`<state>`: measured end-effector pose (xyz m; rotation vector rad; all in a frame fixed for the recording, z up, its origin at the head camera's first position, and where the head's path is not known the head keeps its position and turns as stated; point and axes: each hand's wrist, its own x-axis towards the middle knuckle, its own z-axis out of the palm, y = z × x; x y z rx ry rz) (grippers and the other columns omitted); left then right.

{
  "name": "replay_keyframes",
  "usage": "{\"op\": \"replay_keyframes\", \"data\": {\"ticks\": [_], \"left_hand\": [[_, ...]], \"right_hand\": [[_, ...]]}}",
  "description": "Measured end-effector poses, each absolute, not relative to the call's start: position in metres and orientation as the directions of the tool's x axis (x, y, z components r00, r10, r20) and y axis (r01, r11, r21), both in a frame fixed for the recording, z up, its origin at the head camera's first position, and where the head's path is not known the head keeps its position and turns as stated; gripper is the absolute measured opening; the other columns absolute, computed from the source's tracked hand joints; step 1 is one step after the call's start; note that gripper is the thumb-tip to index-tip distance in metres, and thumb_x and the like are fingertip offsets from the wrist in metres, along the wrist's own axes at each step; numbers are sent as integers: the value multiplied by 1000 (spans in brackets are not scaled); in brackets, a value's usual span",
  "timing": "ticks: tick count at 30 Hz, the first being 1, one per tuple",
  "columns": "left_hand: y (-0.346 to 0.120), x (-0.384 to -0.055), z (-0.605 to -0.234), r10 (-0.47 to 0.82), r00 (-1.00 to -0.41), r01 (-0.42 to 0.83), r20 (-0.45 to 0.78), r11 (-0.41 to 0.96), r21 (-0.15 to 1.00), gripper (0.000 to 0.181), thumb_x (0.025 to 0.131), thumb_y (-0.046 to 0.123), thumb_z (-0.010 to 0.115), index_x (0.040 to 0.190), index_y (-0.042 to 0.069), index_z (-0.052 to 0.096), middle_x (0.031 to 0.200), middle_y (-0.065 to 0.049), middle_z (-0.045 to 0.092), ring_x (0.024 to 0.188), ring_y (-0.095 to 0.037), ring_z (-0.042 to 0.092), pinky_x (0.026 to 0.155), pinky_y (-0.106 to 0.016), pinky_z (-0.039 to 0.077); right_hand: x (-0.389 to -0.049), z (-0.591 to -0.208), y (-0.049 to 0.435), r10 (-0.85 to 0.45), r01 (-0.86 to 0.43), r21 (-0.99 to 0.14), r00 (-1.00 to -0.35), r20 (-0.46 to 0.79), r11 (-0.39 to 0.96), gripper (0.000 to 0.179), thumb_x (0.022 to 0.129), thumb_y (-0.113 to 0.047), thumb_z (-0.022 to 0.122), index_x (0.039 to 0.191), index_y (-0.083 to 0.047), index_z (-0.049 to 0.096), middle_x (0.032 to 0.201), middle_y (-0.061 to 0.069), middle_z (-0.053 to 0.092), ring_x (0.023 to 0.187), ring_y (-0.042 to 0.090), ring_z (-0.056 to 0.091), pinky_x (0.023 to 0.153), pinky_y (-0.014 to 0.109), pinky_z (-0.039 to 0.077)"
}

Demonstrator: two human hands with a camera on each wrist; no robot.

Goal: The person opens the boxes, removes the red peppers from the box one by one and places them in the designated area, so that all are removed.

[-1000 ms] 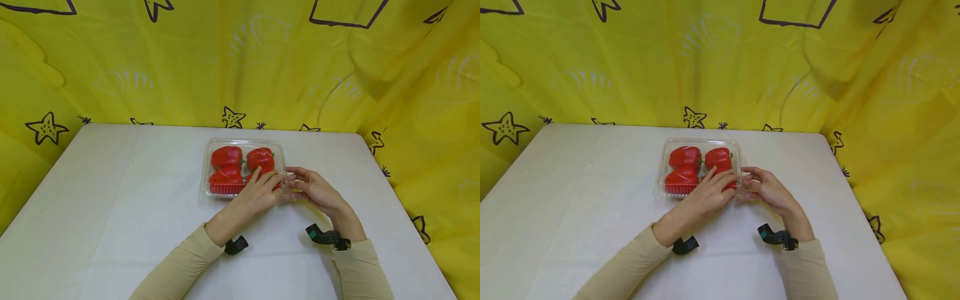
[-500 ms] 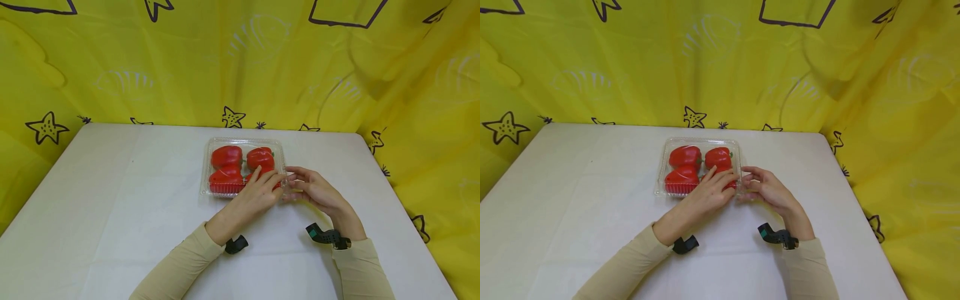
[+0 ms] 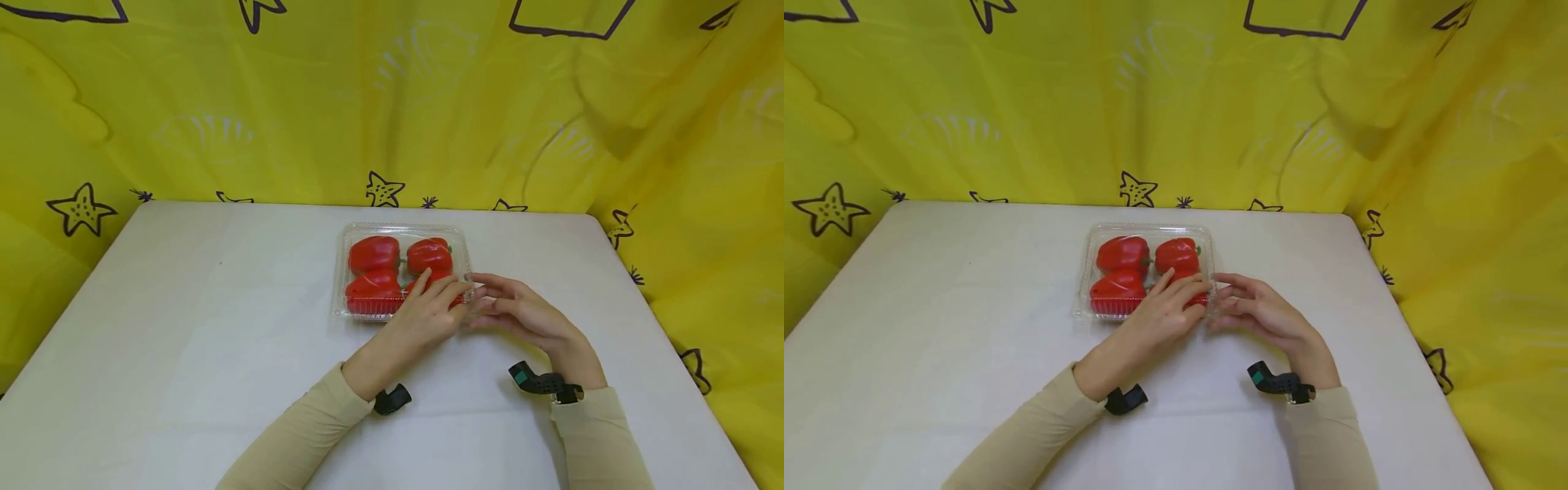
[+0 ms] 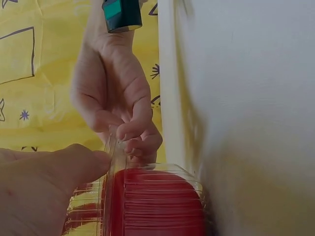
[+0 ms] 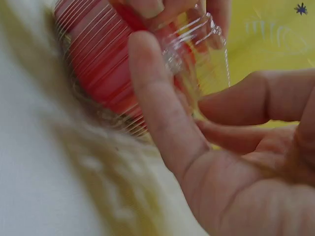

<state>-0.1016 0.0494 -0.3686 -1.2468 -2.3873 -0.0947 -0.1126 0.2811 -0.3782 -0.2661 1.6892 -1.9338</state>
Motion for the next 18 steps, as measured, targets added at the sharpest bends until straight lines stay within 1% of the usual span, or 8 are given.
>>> {"op": "replay_keyframes", "data": {"ticks": [3, 7, 13, 18], "left_hand": [[55, -102, -371, 760, -484, 792, 434, 591, -152, 32, 93, 19, 70, 124, 19, 71, 135, -3, 62, 129, -23, 56, 109, -53, 45], [59, -102, -373, 763, -479, 775, 434, 600, -199, 26, 94, 20, 68, 119, 16, 73, 136, -3, 62, 128, -23, 59, 107, -52, 47], [56, -101, -373, 776, -453, 741, 440, 602, -299, 24, 95, 20, 66, 118, 15, 72, 136, -4, 62, 127, -22, 60, 105, -52, 48], [52, -101, -375, 788, -433, 719, 438, 595, -359, 24, 97, 19, 63, 119, 14, 70, 136, -5, 62, 126, -22, 61, 104, -52, 49]], "right_hand": [[-112, -381, 288, -544, 298, -948, -817, -192, -112, 58, 99, 10, 40, 152, 6, 18, 105, 3, 61, 95, 14, 63, 92, 33, 58], [-112, -385, 292, -548, 305, -944, -814, -190, -126, 57, 98, 10, 45, 151, -1, 28, 111, 4, 61, 98, 15, 65, 92, 33, 58], [-113, -390, 291, -581, 322, -931, -796, -169, -171, 59, 97, 14, 42, 150, -8, 31, 119, 4, 58, 102, 15, 65, 94, 33, 57], [-116, -394, 284, -597, 314, -925, -792, -131, -214, 58, 95, 17, 40, 145, -12, 36, 119, 3, 60, 100, 14, 65, 91, 32, 58]]}}
